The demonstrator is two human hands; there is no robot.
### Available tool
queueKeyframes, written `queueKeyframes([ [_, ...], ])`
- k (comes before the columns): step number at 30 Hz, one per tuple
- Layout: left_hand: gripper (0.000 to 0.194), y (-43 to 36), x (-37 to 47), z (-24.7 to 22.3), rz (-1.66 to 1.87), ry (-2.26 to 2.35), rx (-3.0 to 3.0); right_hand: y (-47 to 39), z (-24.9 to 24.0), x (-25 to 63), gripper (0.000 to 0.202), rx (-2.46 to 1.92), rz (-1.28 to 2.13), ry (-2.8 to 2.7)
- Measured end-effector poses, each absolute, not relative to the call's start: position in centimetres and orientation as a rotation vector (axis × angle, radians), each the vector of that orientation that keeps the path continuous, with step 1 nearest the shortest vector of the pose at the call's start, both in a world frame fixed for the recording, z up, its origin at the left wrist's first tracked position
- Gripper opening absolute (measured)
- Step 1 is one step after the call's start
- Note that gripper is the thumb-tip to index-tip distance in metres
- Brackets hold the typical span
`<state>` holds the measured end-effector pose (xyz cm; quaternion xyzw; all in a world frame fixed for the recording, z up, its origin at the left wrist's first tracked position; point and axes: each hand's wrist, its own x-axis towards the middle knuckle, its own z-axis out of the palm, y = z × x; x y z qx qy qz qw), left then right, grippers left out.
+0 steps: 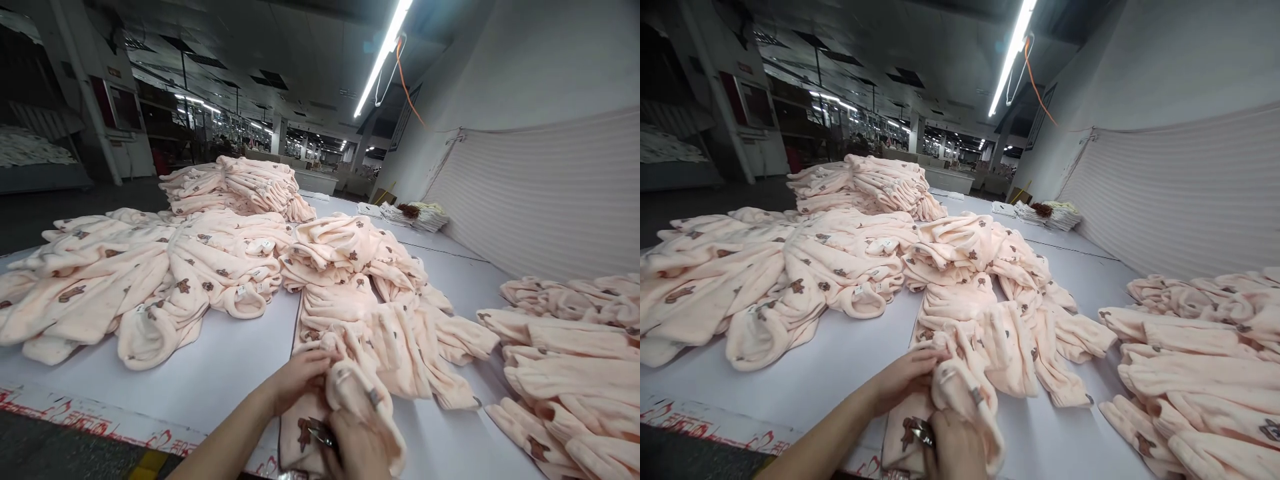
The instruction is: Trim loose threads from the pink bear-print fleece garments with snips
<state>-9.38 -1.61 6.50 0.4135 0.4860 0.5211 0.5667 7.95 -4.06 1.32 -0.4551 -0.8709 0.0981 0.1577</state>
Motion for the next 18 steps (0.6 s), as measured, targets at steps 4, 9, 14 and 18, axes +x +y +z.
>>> queueKeyframes([
  [4, 0.024, -6.6, -11.8, 2.7, 1.297, 1.449, 1.0, -1.7, 2.8, 9.2, 0.012, -1.323, 0.35, -2.36],
  [9, 0.029, -8.4, -7.8, -0.6, 1.11, 1.519, 1.211, -0.3, 4.9, 10.1, 0.028, -1.272, 0.518, -2.147],
  [14, 0.014, -6.4, -5.8, 0.1, 1.369, 1.35, 1.133, 0.4, 4.7, 12.1, 0.011, -1.353, 0.279, -2.087],
  [18, 0.011, -6.6, -6.6, 0.0, 1.434, 1.362, 1.266, -0.3, 5.6, 13.6, 0.008, -1.344, 0.298, -2.194],
])
